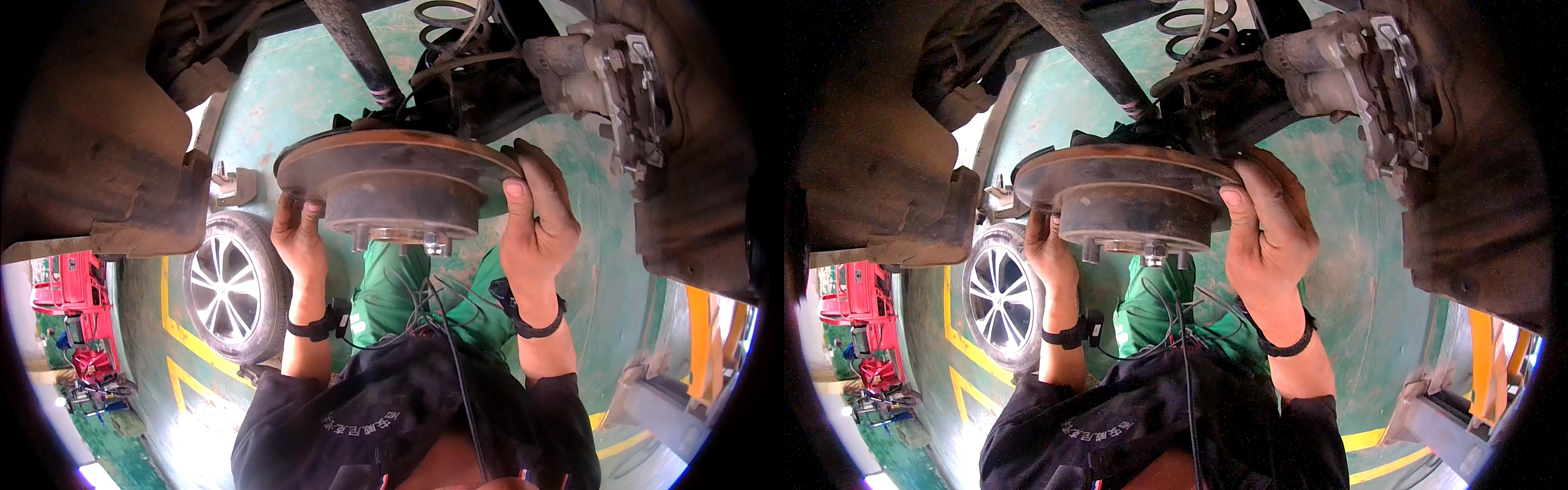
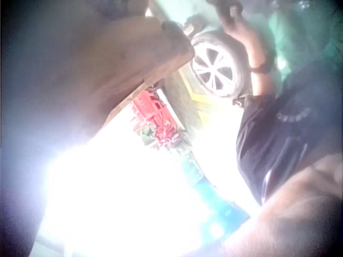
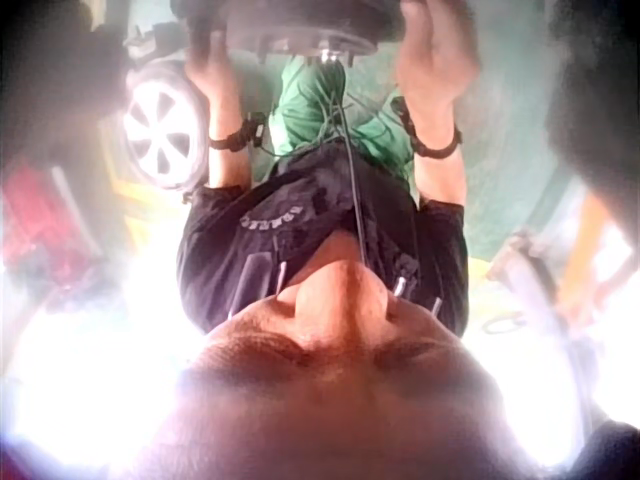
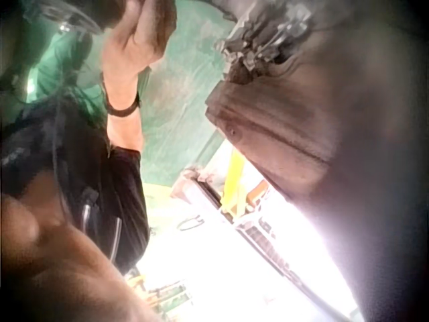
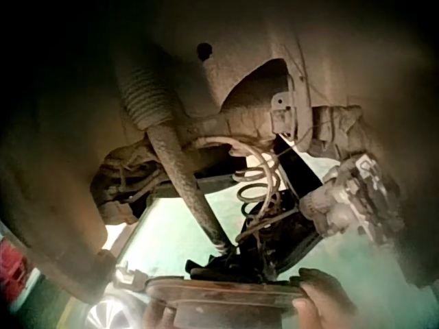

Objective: The person handles a brake rotor and caliper by hand, then wipes a component with a cloth.

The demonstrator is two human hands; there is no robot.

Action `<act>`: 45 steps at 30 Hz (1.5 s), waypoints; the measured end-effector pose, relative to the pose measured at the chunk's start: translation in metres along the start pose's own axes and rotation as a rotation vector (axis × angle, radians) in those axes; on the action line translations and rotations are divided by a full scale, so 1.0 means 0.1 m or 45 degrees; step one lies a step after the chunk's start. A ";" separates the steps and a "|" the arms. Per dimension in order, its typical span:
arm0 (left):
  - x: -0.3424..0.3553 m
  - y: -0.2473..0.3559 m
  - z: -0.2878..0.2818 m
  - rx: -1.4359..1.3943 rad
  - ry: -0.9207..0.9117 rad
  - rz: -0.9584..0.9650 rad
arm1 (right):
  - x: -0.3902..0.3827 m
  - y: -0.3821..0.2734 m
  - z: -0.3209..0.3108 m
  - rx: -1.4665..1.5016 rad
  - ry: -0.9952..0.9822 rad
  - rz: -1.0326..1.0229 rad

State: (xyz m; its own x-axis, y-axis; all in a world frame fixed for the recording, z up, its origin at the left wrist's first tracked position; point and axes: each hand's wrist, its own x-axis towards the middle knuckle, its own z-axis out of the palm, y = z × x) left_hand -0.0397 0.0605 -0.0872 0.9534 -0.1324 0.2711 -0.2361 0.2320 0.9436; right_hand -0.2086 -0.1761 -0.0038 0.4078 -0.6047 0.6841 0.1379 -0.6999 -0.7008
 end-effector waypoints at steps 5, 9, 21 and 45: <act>0.02 -0.06 -0.07 -0.004 -0.091 -0.128 | -0.01 -0.05 -0.03 -0.066 -0.012 0.007; 0.07 -0.11 -0.04 -0.006 -0.145 -0.091 | 0.03 -0.02 -0.05 -0.119 -0.024 -0.063; 0.16 -0.16 -0.15 -0.089 -0.248 -0.214 | -0.53 -0.57 0.17 0.246 -0.425 0.449; 0.20 -0.02 -0.36 -0.093 -0.230 -0.270 | -0.39 -0.16 -0.44 0.575 -0.160 0.852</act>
State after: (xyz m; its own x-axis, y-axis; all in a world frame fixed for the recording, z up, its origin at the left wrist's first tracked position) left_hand -0.0134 0.0916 -0.0906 0.9294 -0.3537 0.1051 -0.0148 0.2489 0.9684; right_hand -0.2665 -0.1582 -0.0108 0.6269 -0.7746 0.0831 0.1689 0.0311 -0.9851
